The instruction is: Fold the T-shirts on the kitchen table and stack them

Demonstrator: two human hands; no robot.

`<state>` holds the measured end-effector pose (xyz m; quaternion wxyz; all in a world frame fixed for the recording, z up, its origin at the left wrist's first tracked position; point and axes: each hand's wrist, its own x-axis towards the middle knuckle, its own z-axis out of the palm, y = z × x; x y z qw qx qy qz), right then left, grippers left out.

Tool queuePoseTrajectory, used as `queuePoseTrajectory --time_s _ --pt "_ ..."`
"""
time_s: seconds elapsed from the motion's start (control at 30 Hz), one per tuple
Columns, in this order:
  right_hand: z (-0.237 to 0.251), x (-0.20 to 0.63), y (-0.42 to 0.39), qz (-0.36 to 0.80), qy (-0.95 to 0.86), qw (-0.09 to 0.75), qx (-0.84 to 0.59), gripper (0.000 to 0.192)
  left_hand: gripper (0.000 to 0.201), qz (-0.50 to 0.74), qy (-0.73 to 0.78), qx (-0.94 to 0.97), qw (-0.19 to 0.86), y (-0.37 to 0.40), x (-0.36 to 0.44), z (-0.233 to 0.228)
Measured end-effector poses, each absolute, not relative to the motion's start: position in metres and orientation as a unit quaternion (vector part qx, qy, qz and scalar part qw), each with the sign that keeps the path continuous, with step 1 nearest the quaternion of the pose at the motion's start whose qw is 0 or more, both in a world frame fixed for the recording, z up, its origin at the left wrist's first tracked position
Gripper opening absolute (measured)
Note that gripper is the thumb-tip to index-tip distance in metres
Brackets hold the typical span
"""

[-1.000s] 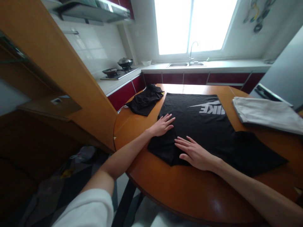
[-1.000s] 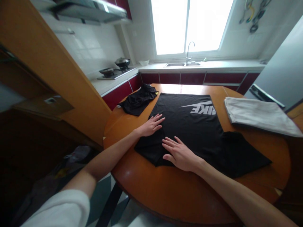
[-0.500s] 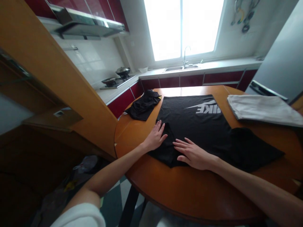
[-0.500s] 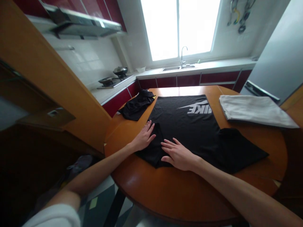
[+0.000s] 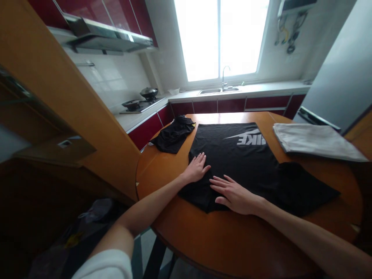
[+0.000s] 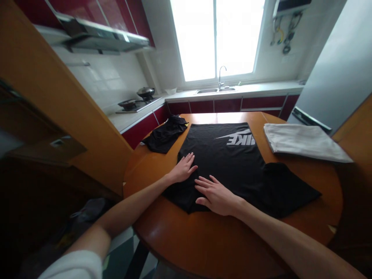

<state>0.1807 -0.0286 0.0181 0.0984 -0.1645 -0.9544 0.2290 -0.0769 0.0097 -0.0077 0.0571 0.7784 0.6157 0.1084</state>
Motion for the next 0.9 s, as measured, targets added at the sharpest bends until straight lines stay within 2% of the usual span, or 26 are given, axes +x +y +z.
queuePoseTrajectory --time_s 0.17,0.4,0.53,0.7,0.9 --pt "0.017 0.18 -0.027 0.235 -0.951 0.107 -0.167 0.06 0.066 0.133 0.612 0.779 0.04 0.005 -0.077 -0.012" --pt "0.013 0.179 -0.027 0.246 -0.949 0.105 -0.168 0.057 0.066 0.144 0.618 0.769 0.079 0.006 -0.075 -0.011" --pt "0.015 0.18 -0.026 0.242 -0.95 0.105 -0.169 0.056 0.058 0.241 0.597 0.756 0.118 0.017 -0.091 0.003" --pt "0.021 0.184 -0.019 0.238 -0.943 0.152 -0.175 0.049 0.055 0.385 0.589 0.704 0.101 0.024 -0.121 0.019" --pt "0.023 0.185 -0.017 0.226 -0.941 0.172 -0.183 0.046 0.055 0.272 0.571 0.767 0.107 0.01 -0.105 0.007"
